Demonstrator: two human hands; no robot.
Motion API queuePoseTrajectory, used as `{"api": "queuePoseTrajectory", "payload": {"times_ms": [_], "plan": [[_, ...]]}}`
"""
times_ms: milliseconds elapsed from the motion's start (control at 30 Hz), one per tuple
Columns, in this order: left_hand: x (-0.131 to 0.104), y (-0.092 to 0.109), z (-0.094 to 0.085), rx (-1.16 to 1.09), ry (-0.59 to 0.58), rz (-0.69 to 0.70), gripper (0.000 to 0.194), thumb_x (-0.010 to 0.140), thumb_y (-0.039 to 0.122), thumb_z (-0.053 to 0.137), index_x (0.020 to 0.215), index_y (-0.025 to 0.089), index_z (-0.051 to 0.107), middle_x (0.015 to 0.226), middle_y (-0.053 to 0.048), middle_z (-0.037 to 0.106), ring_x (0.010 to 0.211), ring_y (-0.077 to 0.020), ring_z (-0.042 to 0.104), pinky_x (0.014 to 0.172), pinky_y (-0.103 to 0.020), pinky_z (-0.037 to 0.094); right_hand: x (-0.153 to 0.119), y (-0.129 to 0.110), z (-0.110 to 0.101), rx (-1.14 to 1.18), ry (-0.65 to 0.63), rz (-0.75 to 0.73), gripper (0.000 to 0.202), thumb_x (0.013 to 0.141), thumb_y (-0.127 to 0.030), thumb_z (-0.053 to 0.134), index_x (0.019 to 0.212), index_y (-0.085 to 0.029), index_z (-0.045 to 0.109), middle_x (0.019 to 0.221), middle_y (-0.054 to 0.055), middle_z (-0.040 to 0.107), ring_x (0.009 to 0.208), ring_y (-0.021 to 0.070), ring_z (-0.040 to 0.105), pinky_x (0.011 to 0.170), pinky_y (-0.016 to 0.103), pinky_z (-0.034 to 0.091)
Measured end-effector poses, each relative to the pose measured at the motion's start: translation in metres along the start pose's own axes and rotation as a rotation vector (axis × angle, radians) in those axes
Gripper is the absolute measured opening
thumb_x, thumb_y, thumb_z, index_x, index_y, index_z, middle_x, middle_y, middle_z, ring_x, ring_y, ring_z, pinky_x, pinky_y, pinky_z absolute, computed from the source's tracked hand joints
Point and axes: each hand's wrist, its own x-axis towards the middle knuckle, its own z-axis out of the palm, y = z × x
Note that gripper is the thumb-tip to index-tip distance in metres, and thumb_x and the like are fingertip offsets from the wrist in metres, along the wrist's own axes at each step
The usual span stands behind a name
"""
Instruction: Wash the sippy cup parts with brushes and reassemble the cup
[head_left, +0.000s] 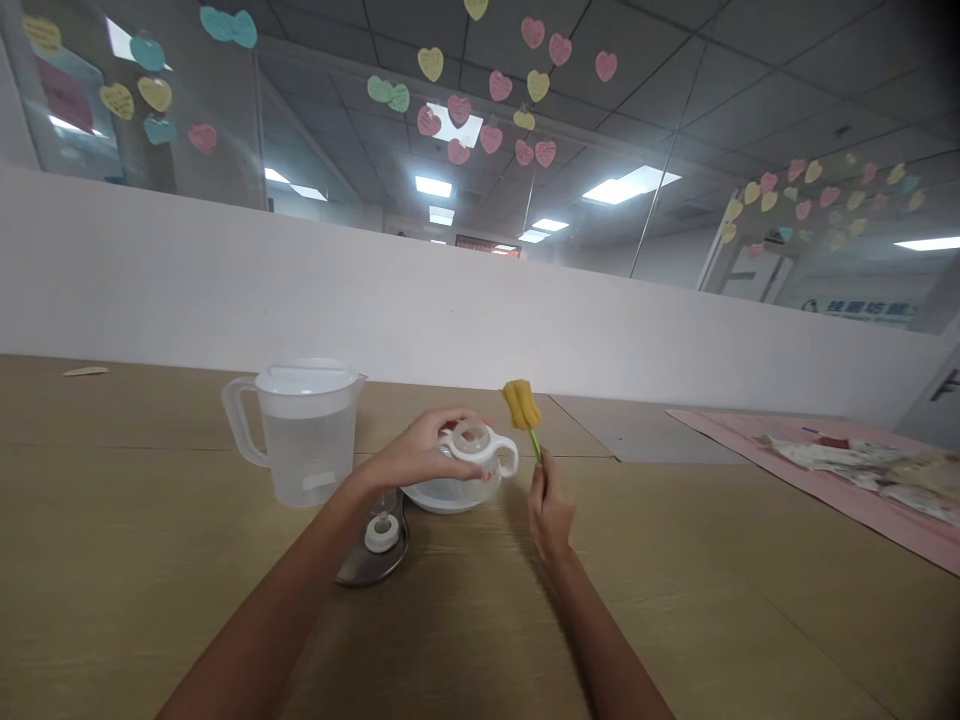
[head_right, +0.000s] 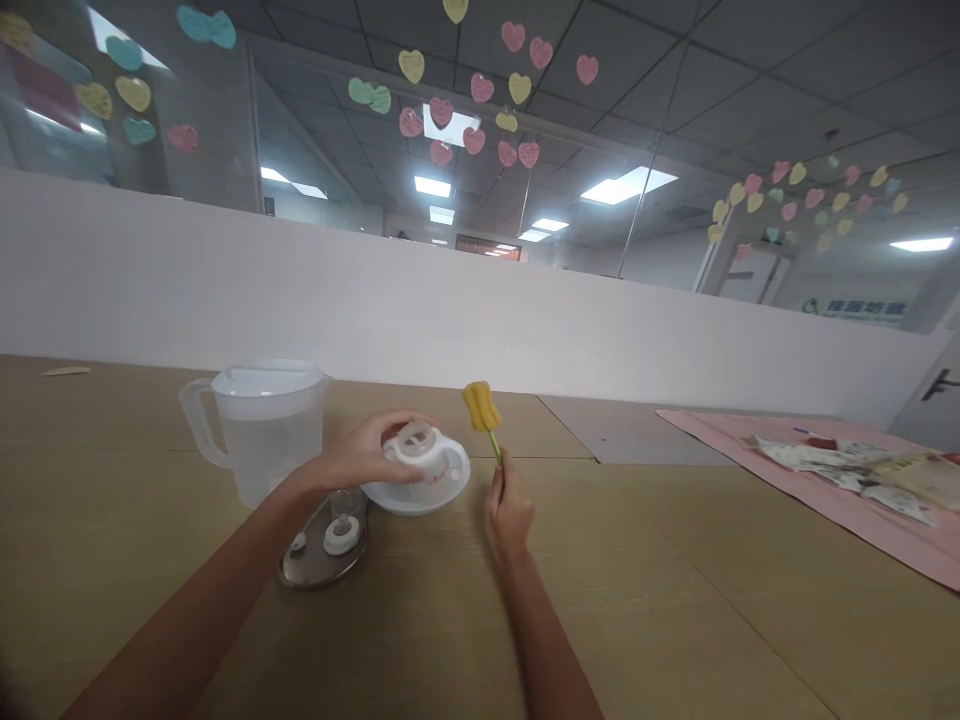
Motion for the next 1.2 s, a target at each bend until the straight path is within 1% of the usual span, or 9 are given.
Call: {"api": "queuePoseTrajectory", "payload": {"times_ms": [167, 300, 400, 533, 800, 900, 1033, 1133, 1200], "plan": [[0.011, -0.029, 0.001, 0.191, 0.321, 0.060, 0.049, 0.057, 0.024, 0.065, 0.105, 0.020, 0.057, 0.107, -0.003, 0.058, 0.095, -0.0196, 0.055, 0.082, -0.030, 0.042, -0.001, -0.005, -0.007, 0.055, 0.074, -0.207, 0.028, 0.085, -0.024, 0.036, 0.093, -0.010, 0.059, 0.061, 0.004, 0.060, 0.048, 0.0103, 0.051, 0.051, 0.021, 0.039], [0.013, -0.043, -0.004, 0.487, 0.421, 0.123, 0.049, 0.057, 0.020, 0.063, 0.106, 0.023, 0.058, 0.105, -0.002, 0.057, 0.097, -0.0204, 0.051, 0.083, -0.032, 0.040, 0.002, -0.008, -0.009, 0.020, -0.001, -0.424, 0.022, 0.083, -0.019, 0.039, 0.086, -0.013, 0.060, 0.058, 0.001, 0.058, 0.048, 0.0083, 0.050, 0.051, 0.019, 0.038], [0.011, -0.046, -0.006, 0.794, 0.399, 0.130, 0.048, 0.059, 0.014, 0.060, 0.106, 0.024, 0.058, 0.102, -0.004, 0.058, 0.097, -0.0235, 0.047, 0.082, -0.037, 0.036, 0.006, -0.006, -0.010, -0.110, -0.005, -0.518, 0.021, 0.080, -0.019, 0.044, 0.086, -0.015, 0.063, 0.057, 0.001, 0.058, 0.048, 0.0081, 0.050, 0.052, 0.019, 0.036], [0.011, -0.046, 0.002, 1.098, 0.284, 0.145, 0.047, 0.063, 0.003, 0.052, 0.105, 0.023, 0.058, 0.105, -0.007, 0.058, 0.095, -0.0250, 0.046, 0.078, -0.040, 0.030, 0.006, -0.005, -0.011, -0.272, -0.042, -0.554, 0.024, 0.080, -0.024, 0.045, 0.087, -0.018, 0.067, 0.055, 0.001, 0.057, 0.051, 0.0095, 0.050, 0.053, 0.021, 0.034], [0.016, -0.047, 0.031, 1.153, 0.082, 0.219, 0.046, 0.066, 0.003, 0.050, 0.108, 0.023, 0.053, 0.104, -0.007, 0.058, 0.094, -0.0231, 0.046, 0.079, -0.041, 0.027, -0.007, -0.030, -0.003, -0.345, -0.196, -0.494, 0.028, 0.083, -0.026, 0.040, 0.095, -0.019, 0.065, 0.061, 0.003, 0.058, 0.055, 0.0105, 0.052, 0.054, 0.023, 0.034], [0.016, -0.047, 0.028, 1.195, 0.108, 0.234, 0.042, 0.069, 0.002, 0.046, 0.106, 0.022, 0.054, 0.104, -0.007, 0.058, 0.095, -0.0229, 0.045, 0.080, -0.041, 0.028, -0.004, -0.031, -0.003, -0.338, -0.182, -0.511, 0.027, 0.083, -0.026, 0.040, 0.092, -0.019, 0.064, 0.061, 0.003, 0.059, 0.055, 0.0105, 0.052, 0.054, 0.023, 0.032], [0.016, -0.048, 0.014, 1.310, 0.151, 0.178, 0.035, 0.076, 0.000, 0.037, 0.097, 0.020, 0.057, 0.098, -0.008, 0.060, 0.095, -0.0229, 0.046, 0.085, -0.043, 0.026, 0.004, -0.011, -0.008, -0.359, -0.154, -0.493, 0.024, 0.081, -0.026, 0.043, 0.079, -0.019, 0.065, 0.058, 0.001, 0.058, 0.056, 0.0113, 0.052, 0.056, 0.023, 0.030], [0.015, -0.049, 0.008, 1.341, 0.161, 0.135, 0.037, 0.075, -0.001, 0.037, 0.099, 0.019, 0.057, 0.099, -0.009, 0.060, 0.097, -0.0245, 0.047, 0.087, -0.045, 0.026, 0.008, 0.007, -0.009, -0.363, -0.148, -0.378, 0.024, 0.080, -0.027, 0.043, 0.069, -0.018, 0.062, 0.056, 0.000, 0.057, 0.055, 0.0110, 0.051, 0.055, 0.023, 0.029], [0.013, -0.049, 0.006, 1.310, 0.204, 0.126, 0.046, 0.071, -0.002, 0.041, 0.108, 0.022, 0.053, 0.104, -0.008, 0.059, 0.100, -0.0256, 0.045, 0.088, -0.046, 0.025, 0.009, 0.014, -0.007, -0.363, -0.132, -0.234, 0.026, 0.082, -0.026, 0.040, 0.073, -0.017, 0.062, 0.059, 0.000, 0.057, 0.055, 0.0105, 0.050, 0.053, 0.023, 0.027]]}}
